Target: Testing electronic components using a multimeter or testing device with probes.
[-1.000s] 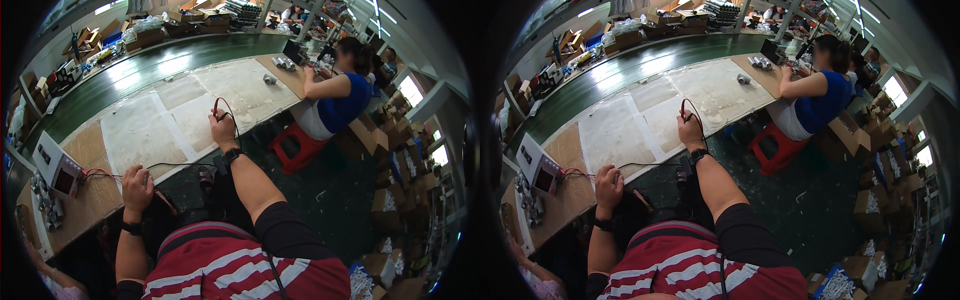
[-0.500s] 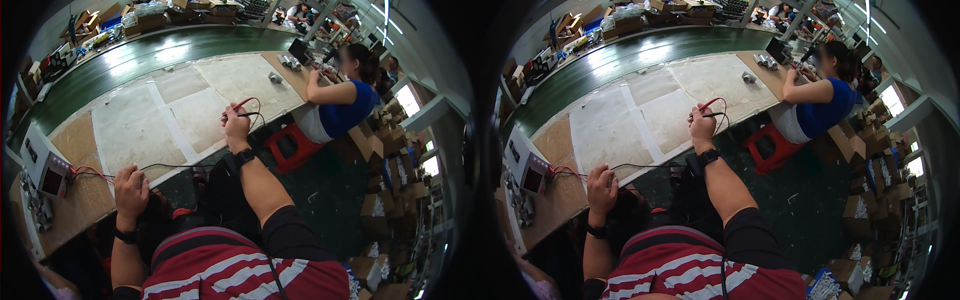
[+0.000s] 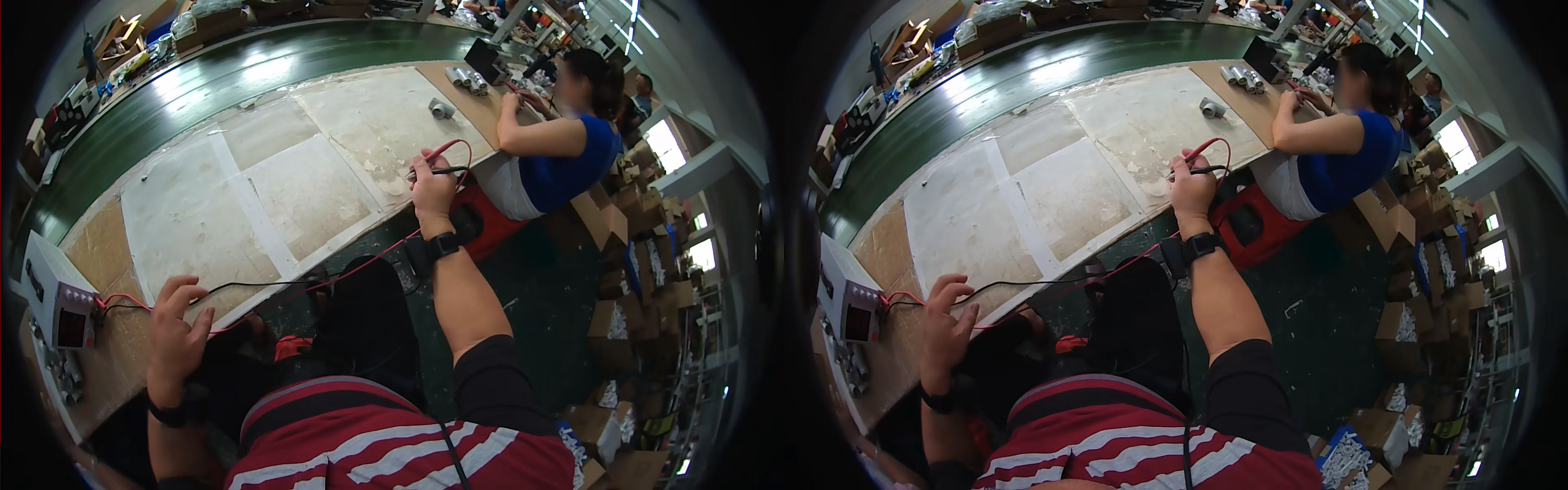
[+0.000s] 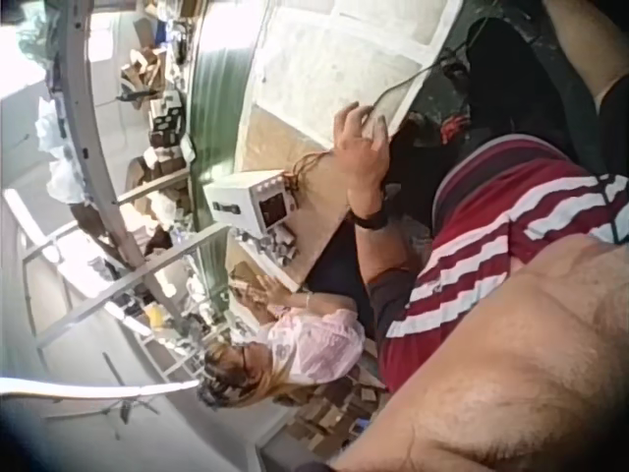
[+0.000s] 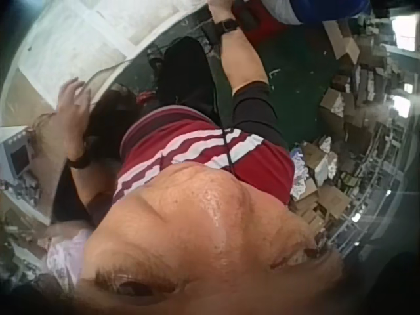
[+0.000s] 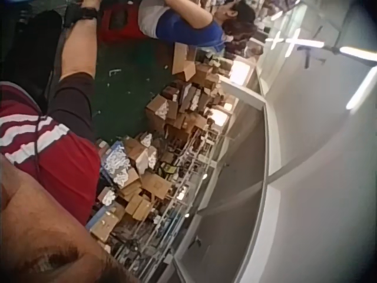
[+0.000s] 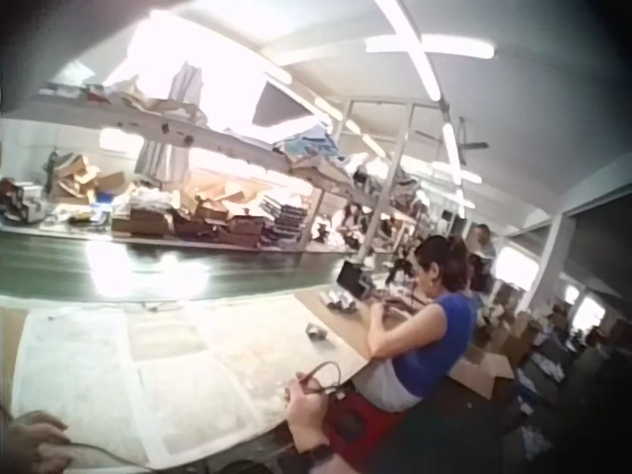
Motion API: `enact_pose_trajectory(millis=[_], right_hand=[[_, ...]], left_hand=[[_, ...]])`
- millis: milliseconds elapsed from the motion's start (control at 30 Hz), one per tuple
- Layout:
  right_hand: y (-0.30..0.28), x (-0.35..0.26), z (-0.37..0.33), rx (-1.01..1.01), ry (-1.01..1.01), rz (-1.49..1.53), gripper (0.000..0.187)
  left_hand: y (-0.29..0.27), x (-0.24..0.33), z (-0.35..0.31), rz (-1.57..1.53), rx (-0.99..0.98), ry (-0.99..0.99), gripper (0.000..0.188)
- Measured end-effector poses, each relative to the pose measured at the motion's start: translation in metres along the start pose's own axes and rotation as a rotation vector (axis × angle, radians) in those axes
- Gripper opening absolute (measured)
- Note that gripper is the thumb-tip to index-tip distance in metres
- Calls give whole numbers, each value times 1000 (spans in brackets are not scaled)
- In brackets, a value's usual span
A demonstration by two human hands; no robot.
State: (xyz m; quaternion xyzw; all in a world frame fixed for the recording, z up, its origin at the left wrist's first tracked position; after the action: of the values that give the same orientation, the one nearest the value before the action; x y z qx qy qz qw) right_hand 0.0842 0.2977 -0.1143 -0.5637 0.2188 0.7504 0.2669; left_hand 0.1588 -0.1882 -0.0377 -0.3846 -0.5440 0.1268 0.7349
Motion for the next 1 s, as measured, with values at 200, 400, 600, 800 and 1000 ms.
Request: enact_pose_trajectory(millis=[200,400,600,800,1000], right_hand=[[-12,33,4,63,-46,-91,27],[-9,32,-5,114,-264,-266,29],[-4,35,-8,99,-293,-332,27],[-5,27,-7,101,-296,-425,14],[-5,23,-6,99,-249,-429,15]], left_hand=[[-10,126,113,160,-432,390,26],[92,173,262,427,-584,458,37],[204,178,378,449,-512,548,44],[283,186,459,433,-393,616,54],[329,212,497,346,-417,566,72]])
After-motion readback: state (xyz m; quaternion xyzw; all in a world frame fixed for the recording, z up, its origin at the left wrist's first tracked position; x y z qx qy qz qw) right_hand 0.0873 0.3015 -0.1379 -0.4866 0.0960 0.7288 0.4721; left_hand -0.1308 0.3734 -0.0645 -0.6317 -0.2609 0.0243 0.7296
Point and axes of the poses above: each hand's wrist, its own z-axis towards the middle knuckle, its own y-axis out of the palm, x = y × z, the point moved 1 cm from there along z, towards the middle knuckle, and after that the axes turned 6 degrees about -x, right-handed, at the moved point
